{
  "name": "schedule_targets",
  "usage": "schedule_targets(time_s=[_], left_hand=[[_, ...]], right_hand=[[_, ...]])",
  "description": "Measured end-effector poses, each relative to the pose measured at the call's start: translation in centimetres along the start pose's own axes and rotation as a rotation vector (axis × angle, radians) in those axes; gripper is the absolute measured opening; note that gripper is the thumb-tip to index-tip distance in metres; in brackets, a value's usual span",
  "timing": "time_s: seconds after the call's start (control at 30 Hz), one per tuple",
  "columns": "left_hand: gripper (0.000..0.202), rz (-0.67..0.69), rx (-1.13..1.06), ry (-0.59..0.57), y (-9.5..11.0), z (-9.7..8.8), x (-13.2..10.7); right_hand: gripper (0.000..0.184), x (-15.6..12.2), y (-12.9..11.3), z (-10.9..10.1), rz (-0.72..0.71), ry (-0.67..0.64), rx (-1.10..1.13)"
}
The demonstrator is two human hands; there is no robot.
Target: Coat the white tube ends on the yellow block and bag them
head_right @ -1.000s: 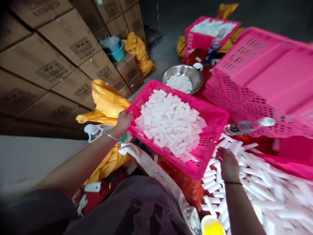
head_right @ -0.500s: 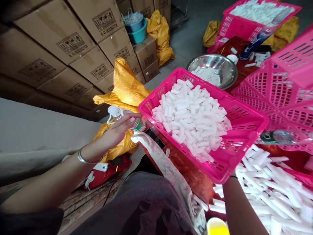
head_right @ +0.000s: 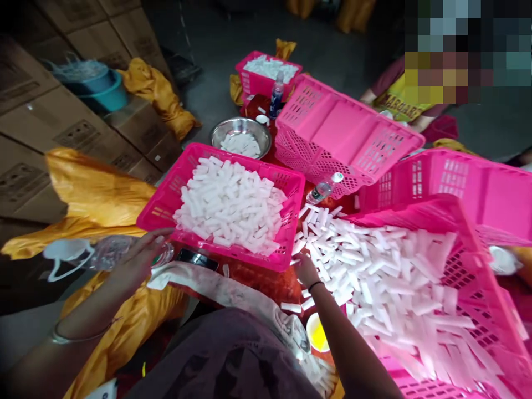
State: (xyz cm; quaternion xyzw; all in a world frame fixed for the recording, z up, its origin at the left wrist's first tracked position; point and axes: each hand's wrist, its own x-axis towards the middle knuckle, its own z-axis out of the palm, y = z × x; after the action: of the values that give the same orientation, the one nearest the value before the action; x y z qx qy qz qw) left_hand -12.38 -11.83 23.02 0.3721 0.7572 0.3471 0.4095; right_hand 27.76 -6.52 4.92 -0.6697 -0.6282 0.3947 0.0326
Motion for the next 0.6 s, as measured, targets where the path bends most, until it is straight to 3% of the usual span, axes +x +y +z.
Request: schedule_targets(time_s=[0.1,0.17,0.27,0.33,0.43,0.6], left_hand=[[0.057,0.032,0.115,0.026,0.5,0.7,1.1],[0.056,0.062,0.152,0.030,0.8,1.3,2.1],[0.053,0.117,0.194,0.027,1.0,1.9,3.6],[0.051,0.149,0.233,0.036,1.1,2.0,4.3],[0.050,0.177,0.271,0.050,0.9,1.3,4.9],[0.049,0.249,0.349,0.094,-0.8,-0.3,5.7]], right_hand=[[0.023,-4.4,0.7,2.4,-0.023,-0.204,-0.152],[0.021,-6.8,1.0,4.1,-0.037,-0.256,-0.233],[0.011,-8.7,1.4,5.9,-0.056,-0.229,-0.303],[0.010,-9.1,1.9,5.8,-0.066,-0.169,-0.306],[0.020,-8.9,3.4,2.7,-0.031,-0.003,-0.282],[0.043,-6.1,6.4,-7.7,0.179,0.391,-0.297]])
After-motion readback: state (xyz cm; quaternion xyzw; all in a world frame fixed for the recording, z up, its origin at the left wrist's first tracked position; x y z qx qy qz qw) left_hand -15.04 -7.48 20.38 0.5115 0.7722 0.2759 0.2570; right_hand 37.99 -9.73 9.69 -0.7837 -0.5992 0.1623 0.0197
